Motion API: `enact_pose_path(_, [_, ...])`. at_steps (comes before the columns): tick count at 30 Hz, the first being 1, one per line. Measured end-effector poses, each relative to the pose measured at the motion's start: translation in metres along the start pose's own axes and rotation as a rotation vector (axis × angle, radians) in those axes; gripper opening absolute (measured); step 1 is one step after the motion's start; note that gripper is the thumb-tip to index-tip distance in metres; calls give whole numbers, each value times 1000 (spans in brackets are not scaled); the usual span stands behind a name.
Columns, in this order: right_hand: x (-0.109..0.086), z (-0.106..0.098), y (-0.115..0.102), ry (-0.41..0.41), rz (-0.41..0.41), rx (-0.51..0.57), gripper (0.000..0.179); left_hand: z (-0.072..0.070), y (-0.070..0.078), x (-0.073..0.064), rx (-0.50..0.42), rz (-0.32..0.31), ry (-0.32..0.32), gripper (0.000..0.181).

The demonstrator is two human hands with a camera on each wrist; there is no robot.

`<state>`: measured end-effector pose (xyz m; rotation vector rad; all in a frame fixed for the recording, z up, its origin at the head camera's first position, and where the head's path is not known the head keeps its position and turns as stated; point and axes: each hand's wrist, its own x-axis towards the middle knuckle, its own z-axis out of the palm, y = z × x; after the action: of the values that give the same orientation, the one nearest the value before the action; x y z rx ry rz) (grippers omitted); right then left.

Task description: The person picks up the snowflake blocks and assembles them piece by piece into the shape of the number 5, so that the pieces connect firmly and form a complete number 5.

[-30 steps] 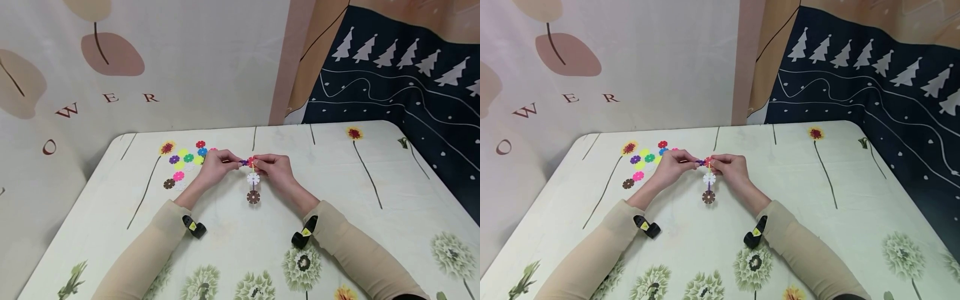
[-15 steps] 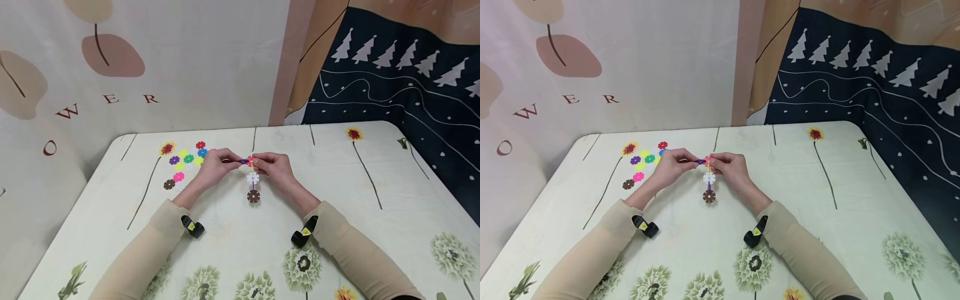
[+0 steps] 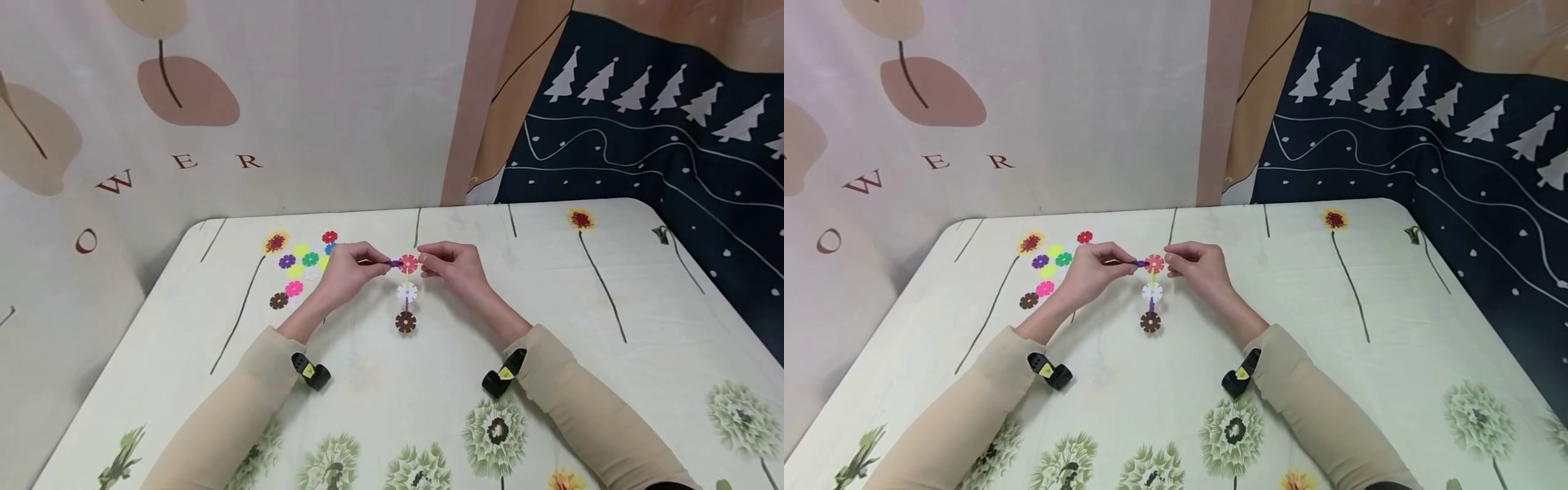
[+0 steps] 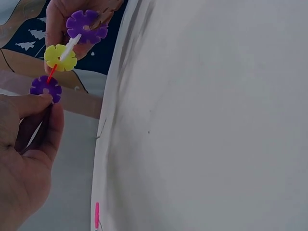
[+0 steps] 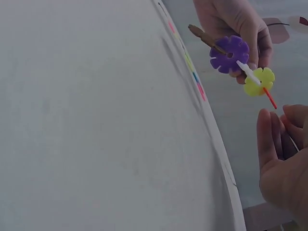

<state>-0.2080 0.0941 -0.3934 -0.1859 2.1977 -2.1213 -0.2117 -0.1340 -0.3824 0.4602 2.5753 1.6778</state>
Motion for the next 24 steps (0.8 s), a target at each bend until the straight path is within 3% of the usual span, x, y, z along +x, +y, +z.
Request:
enact_pose_path(9, [-3,3,-2,-10,-128,-162,27,5,2,-2,20,-16,0,9])
enact_pose_path(24, [-5,6,-2,-146,-133,-147,15,12,9,-6,38,0,-23,10])
